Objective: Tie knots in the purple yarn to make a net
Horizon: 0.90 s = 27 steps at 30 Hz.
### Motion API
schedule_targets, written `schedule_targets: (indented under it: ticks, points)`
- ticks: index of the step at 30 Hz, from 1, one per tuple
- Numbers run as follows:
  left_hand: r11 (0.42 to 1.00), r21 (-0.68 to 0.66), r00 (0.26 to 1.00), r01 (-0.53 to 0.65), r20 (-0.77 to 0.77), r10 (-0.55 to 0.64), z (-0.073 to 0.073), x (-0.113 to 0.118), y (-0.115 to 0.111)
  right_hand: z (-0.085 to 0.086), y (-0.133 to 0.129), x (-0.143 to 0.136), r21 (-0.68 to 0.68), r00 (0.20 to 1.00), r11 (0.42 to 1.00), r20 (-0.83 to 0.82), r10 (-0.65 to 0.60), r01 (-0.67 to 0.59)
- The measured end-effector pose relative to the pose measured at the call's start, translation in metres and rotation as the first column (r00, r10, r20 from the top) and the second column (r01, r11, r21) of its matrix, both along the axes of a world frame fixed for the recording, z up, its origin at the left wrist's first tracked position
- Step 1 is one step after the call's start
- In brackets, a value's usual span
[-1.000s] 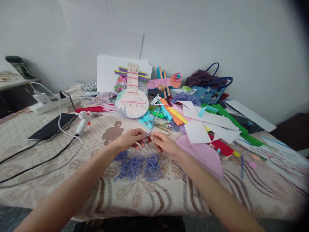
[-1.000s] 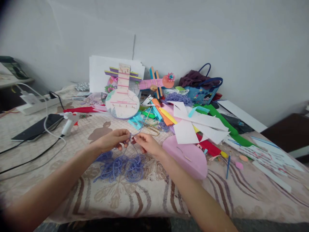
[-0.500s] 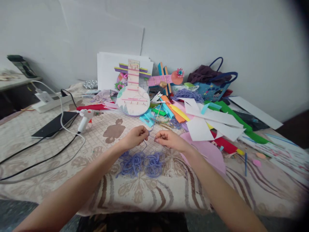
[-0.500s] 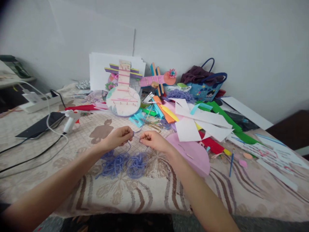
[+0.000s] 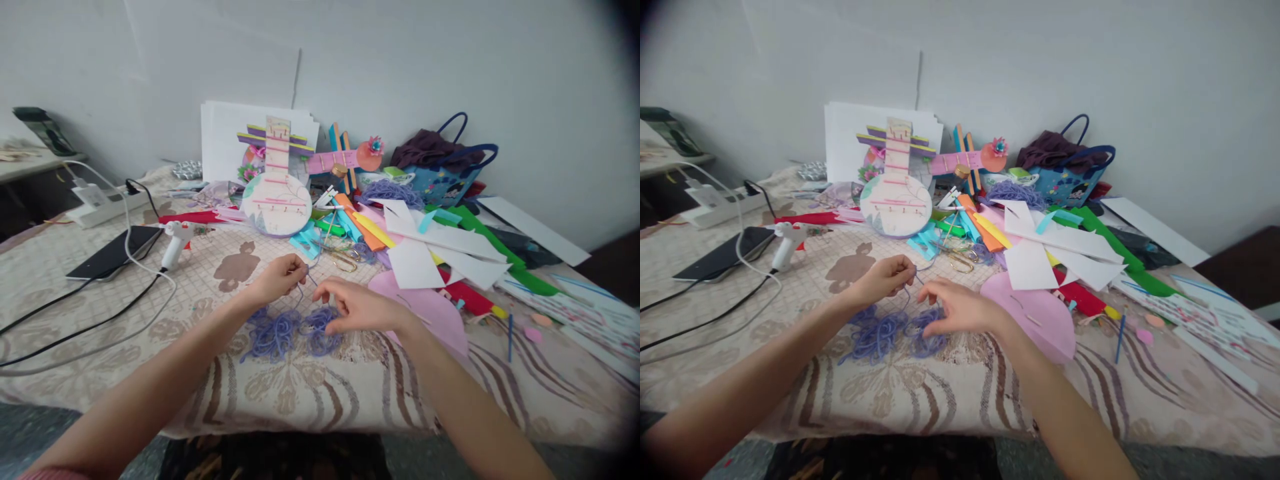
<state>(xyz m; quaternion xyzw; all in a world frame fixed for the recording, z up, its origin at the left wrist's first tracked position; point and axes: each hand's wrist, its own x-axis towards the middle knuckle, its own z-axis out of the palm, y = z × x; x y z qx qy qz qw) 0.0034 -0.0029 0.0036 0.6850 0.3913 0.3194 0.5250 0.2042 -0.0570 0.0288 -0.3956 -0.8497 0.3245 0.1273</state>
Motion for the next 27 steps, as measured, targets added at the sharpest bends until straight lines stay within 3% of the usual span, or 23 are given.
schedule_targets:
  ticks: [4,8,11,13,15,18,20,22,24,27]
  points:
    - [1.0,0.001,1.0,-0.005,-0.008,0.005,0.0,0.0,0.0,-0.007,-0.001,-0.003,0.079,0.978,0.99,0.182,0.104,-0.12]
    - [1.0,-0.001,1.0,-0.013,-0.014,0.013,-0.002,0.001,0.0,0.012,0.003,0.016,0.058,0.98,0.981,0.087,0.178,-0.184]
    - [1.0,-0.006,1.0,-0.01,-0.023,0.01,-0.003,0.002,0.0,0.035,0.002,0.039,-0.022,0.992,0.992,0.018,0.122,-0.122]
    - [1.0,-0.011,0.999,-0.008,-0.032,0.008,-0.003,0.003,-0.001,0.042,0.002,0.047,-0.111,0.996,0.991,-0.05,0.071,-0.076]
    - [1.0,-0.014,0.999,0.0,-0.042,0.0,-0.002,0.004,-0.002,0.038,0.004,0.043,-0.168,0.988,0.986,-0.145,-0.048,0.024]
    - [1.0,-0.002,0.999,0.017,-0.046,-0.017,-0.002,0.006,-0.003,0.019,0.009,0.021,-0.203,0.921,0.953,-0.278,-0.274,0.223]
    - [1.0,0.012,0.999,0.012,-0.037,-0.011,-0.003,0.006,-0.003,0.006,0.01,0.006,-0.202,0.893,0.942,-0.314,-0.322,0.269]
    - [1.0,0.019,1.0,-0.004,-0.02,0.005,-0.003,0.005,-0.003,-0.002,0.008,-0.006,-0.181,0.928,0.97,-0.308,-0.21,0.16]
    - [1.0,0.021,1.0,-0.017,-0.009,0.017,-0.003,0.005,-0.002,-0.004,0.003,-0.013,-0.16,0.969,0.985,-0.247,0.029,-0.07]
    - [1.0,0.015,1.0,-0.02,-0.023,0.021,-0.002,0.005,-0.003,-0.006,-0.007,-0.021,-0.125,0.941,0.934,-0.076,0.328,-0.336]
